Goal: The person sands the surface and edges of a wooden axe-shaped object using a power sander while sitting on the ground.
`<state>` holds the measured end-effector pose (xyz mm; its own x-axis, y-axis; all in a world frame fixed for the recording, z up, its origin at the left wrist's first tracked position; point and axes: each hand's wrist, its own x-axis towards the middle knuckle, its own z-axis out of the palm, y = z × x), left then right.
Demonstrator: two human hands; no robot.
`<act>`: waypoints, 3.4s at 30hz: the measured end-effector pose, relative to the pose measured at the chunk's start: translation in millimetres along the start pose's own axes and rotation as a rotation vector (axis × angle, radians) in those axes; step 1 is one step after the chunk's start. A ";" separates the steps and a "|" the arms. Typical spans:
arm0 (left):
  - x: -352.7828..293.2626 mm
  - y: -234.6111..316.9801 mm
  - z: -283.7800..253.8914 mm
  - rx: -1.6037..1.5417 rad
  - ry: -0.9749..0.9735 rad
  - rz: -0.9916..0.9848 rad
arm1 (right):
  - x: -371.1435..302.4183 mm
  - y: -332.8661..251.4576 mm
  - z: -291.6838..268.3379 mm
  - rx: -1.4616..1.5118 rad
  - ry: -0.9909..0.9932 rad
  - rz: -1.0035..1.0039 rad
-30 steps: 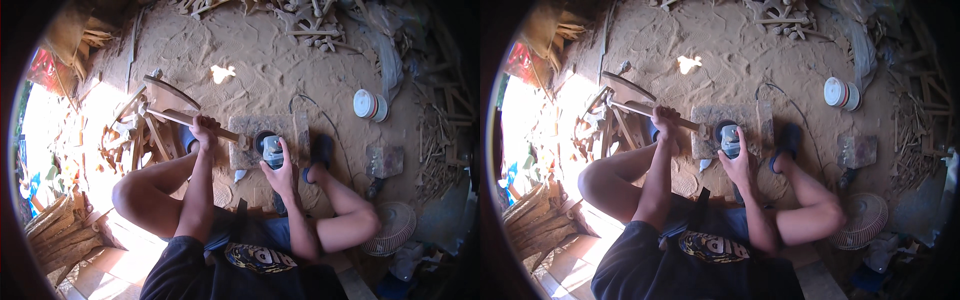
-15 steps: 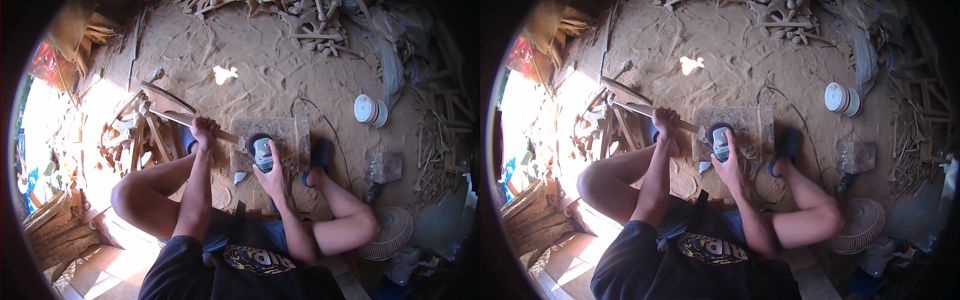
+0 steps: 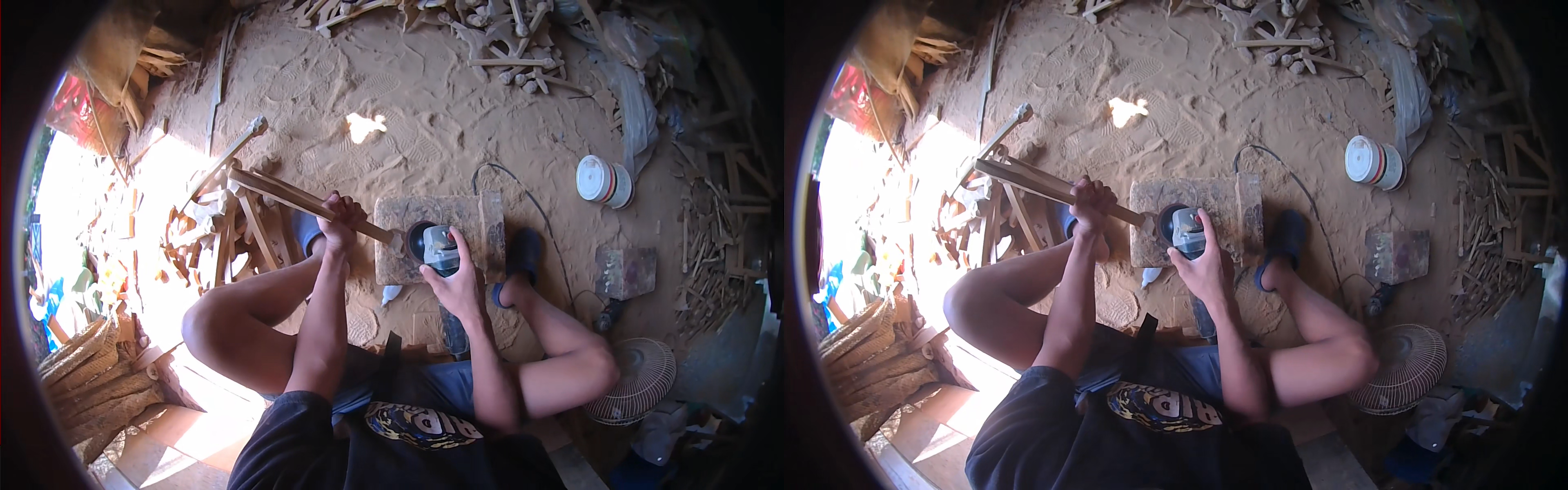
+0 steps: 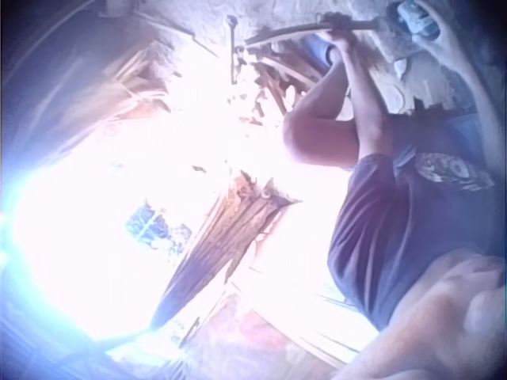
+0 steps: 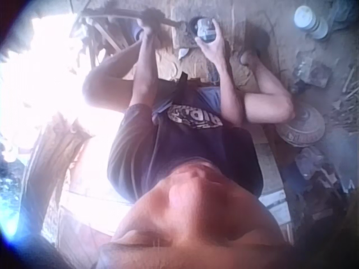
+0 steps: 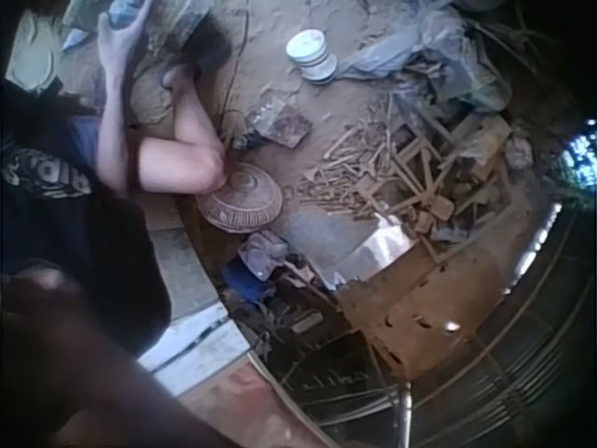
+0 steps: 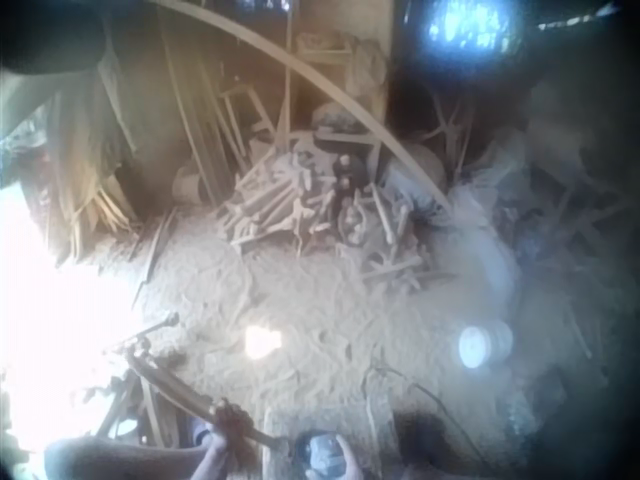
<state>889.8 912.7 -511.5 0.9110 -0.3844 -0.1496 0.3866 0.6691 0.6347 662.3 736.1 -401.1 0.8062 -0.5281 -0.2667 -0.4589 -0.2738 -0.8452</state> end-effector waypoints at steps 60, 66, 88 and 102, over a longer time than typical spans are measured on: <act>-27.5 -41.6 131.1 0.705 0.242 0.441 | -23.6 -13.0 -11.0 -0.266 0.109 -0.079; -31.3 -42.3 140.9 0.673 0.273 0.403 | -22.3 -16.8 -7.5 -0.309 0.096 -0.096; -47.3 -54.2 129.1 0.886 0.186 0.399 | -15.7 -26.8 -13.7 -0.407 0.049 0.051; -43.3 -48.7 128.0 0.819 0.185 0.411 | -14.5 -24.8 -18.3 -0.301 0.063 0.075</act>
<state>813.2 815.3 -438.9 0.9893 -0.0627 0.1317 -0.1289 0.0458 0.9906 655.2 735.9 -367.9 0.7457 -0.6021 -0.2853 -0.6134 -0.4533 -0.6467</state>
